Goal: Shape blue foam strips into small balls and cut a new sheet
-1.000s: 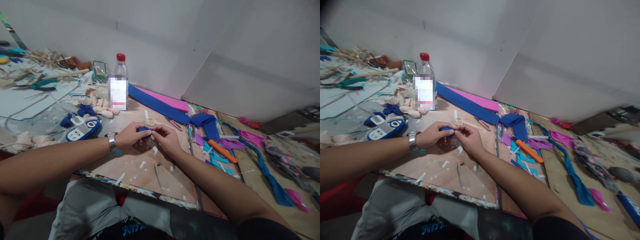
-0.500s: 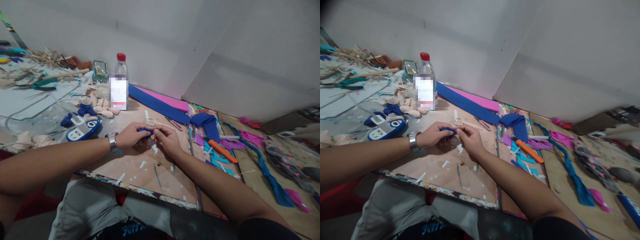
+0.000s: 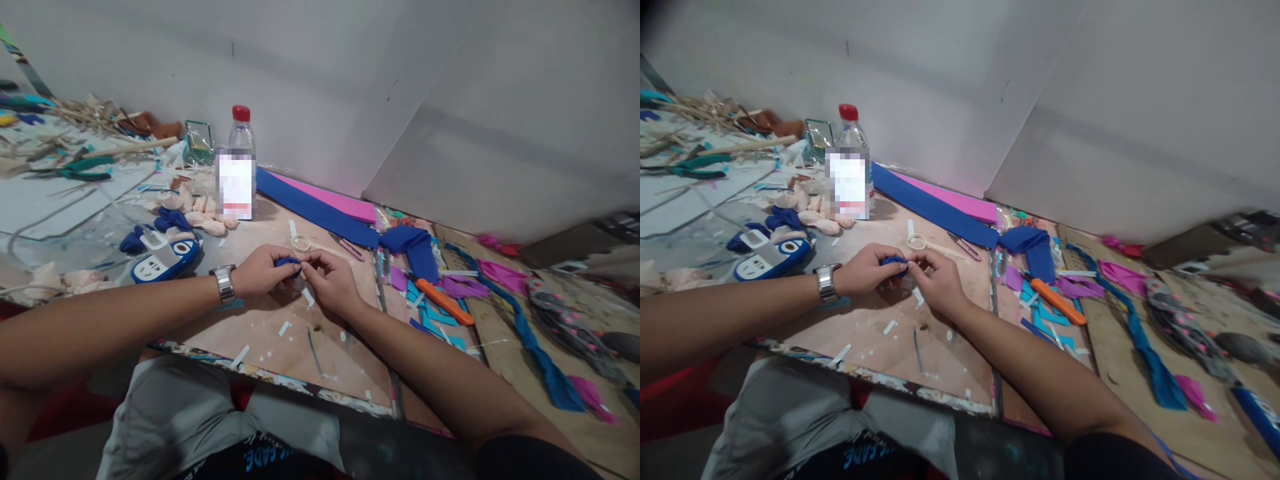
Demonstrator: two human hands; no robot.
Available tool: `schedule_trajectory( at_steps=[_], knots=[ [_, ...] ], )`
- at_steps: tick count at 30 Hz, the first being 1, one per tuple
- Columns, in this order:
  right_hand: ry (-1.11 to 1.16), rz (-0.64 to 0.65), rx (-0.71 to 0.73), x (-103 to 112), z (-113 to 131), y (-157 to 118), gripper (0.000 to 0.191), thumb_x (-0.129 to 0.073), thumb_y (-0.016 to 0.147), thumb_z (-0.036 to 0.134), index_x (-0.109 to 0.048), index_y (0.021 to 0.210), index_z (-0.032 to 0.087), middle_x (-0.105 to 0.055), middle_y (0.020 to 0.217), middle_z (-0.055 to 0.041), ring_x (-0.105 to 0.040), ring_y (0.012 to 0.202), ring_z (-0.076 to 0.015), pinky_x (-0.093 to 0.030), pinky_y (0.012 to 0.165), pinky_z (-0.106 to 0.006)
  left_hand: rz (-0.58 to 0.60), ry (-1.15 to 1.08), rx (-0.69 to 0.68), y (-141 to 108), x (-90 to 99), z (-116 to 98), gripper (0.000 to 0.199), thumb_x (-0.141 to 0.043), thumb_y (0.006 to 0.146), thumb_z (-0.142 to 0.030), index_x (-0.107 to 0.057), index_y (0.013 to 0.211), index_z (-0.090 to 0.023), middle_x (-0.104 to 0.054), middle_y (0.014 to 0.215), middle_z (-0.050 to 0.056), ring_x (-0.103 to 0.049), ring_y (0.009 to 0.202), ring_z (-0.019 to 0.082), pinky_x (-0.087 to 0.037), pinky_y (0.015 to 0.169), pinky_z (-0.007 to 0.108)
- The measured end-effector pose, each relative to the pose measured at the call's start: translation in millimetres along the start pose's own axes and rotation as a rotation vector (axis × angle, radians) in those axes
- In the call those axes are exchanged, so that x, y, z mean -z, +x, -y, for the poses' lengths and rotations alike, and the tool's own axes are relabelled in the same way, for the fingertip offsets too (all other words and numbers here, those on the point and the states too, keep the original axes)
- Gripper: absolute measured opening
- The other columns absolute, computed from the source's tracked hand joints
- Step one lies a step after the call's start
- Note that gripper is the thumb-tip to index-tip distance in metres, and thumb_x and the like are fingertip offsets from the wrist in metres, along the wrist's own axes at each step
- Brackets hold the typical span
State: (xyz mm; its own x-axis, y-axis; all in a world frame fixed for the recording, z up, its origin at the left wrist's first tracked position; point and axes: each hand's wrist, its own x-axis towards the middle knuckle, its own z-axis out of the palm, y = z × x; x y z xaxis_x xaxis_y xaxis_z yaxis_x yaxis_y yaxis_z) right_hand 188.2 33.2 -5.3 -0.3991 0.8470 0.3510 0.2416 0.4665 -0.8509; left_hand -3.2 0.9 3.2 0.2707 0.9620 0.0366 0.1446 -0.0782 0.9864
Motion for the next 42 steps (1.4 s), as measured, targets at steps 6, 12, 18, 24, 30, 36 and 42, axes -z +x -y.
schedule_trajectory(
  at_steps=[6, 12, 18, 24, 30, 36, 42],
  knots=[
    [-0.134, 0.011, 0.170, 6, 3, 2, 0.013, -0.069, 0.092, 0.029, -0.079, 0.097, 0.022, -0.078, 0.092, -0.0061, -0.070, 0.083, -0.0200, -0.054, 0.079, -0.034, -0.001, -0.088, 0.059, 2, -1.0, -2, 0.025, -0.065, 0.086, -0.037, -0.068, 0.080, -0.013, -0.065, 0.062, 0.002, -0.058, 0.052, 0.010, -0.043, 0.047, 0.020],
    [-0.220, 0.031, 0.358, 9, 1, 3, 0.022, -0.064, 0.092, 0.017, -0.080, 0.104, 0.026, -0.080, 0.100, -0.0066, -0.073, 0.096, -0.0222, -0.056, 0.089, -0.040, -0.020, -0.166, 0.112, 3, -0.4, -2, 0.018, -0.063, 0.082, -0.032, -0.066, 0.079, -0.014, -0.064, 0.062, 0.001, -0.058, 0.050, 0.010, -0.044, 0.047, 0.019],
    [-0.285, 0.047, 0.368, 10, -2, 3, 0.022, -0.066, 0.090, 0.017, -0.081, 0.103, 0.027, -0.079, 0.106, -0.0074, -0.074, 0.099, -0.0230, -0.056, 0.091, -0.041, -0.004, -0.182, 0.128, 2, 1.0, -2, 0.026, -0.067, 0.082, -0.040, -0.065, 0.079, -0.014, -0.065, 0.063, 0.002, -0.059, 0.050, 0.011, -0.044, 0.045, 0.019],
    [-0.118, 0.025, 0.261, 6, 0, 2, 0.019, -0.065, 0.092, 0.021, -0.081, 0.102, 0.023, -0.078, 0.100, -0.0072, -0.073, 0.092, -0.0205, -0.056, 0.084, -0.035, -0.027, -0.240, 0.109, 3, -1.2, -4, 0.032, -0.065, 0.084, -0.046, -0.063, 0.077, -0.014, -0.063, 0.063, 0.002, -0.059, 0.052, 0.011, -0.044, 0.048, 0.019],
    [0.013, 0.005, 0.009, 4, -1, 1, 0.019, -0.070, 0.090, 0.035, -0.079, 0.094, 0.018, -0.078, 0.086, -0.0054, -0.066, 0.070, -0.0165, -0.052, 0.068, -0.030, 0.002, -0.115, 0.060, 1, -1.4, -3, 0.029, -0.063, 0.086, -0.042, -0.063, 0.078, -0.014, -0.061, 0.060, 0.000, -0.055, 0.050, 0.010, -0.041, 0.046, 0.019],
    [-0.033, 0.007, 0.016, 3, -5, 1, 0.015, -0.068, 0.091, 0.031, -0.076, 0.092, 0.018, -0.076, 0.084, -0.0042, -0.066, 0.073, -0.0169, -0.051, 0.070, -0.030, 0.011, -0.097, 0.071, 1, -1.8, -4, 0.026, -0.064, 0.087, -0.038, -0.066, 0.081, -0.013, -0.062, 0.061, 0.001, -0.055, 0.049, 0.009, -0.040, 0.044, 0.018],
    [-0.072, 0.032, 0.244, 4, 5, 0, 0.018, -0.064, 0.089, 0.017, -0.073, 0.105, 0.021, -0.073, 0.100, -0.0056, -0.067, 0.084, -0.0165, -0.054, 0.073, -0.029, 0.007, -0.343, 0.142, 4, -1.2, -6, 0.023, -0.064, 0.085, -0.035, -0.064, 0.078, -0.013, -0.064, 0.061, 0.001, -0.061, 0.051, 0.010, -0.049, 0.051, 0.020]
  ],
)
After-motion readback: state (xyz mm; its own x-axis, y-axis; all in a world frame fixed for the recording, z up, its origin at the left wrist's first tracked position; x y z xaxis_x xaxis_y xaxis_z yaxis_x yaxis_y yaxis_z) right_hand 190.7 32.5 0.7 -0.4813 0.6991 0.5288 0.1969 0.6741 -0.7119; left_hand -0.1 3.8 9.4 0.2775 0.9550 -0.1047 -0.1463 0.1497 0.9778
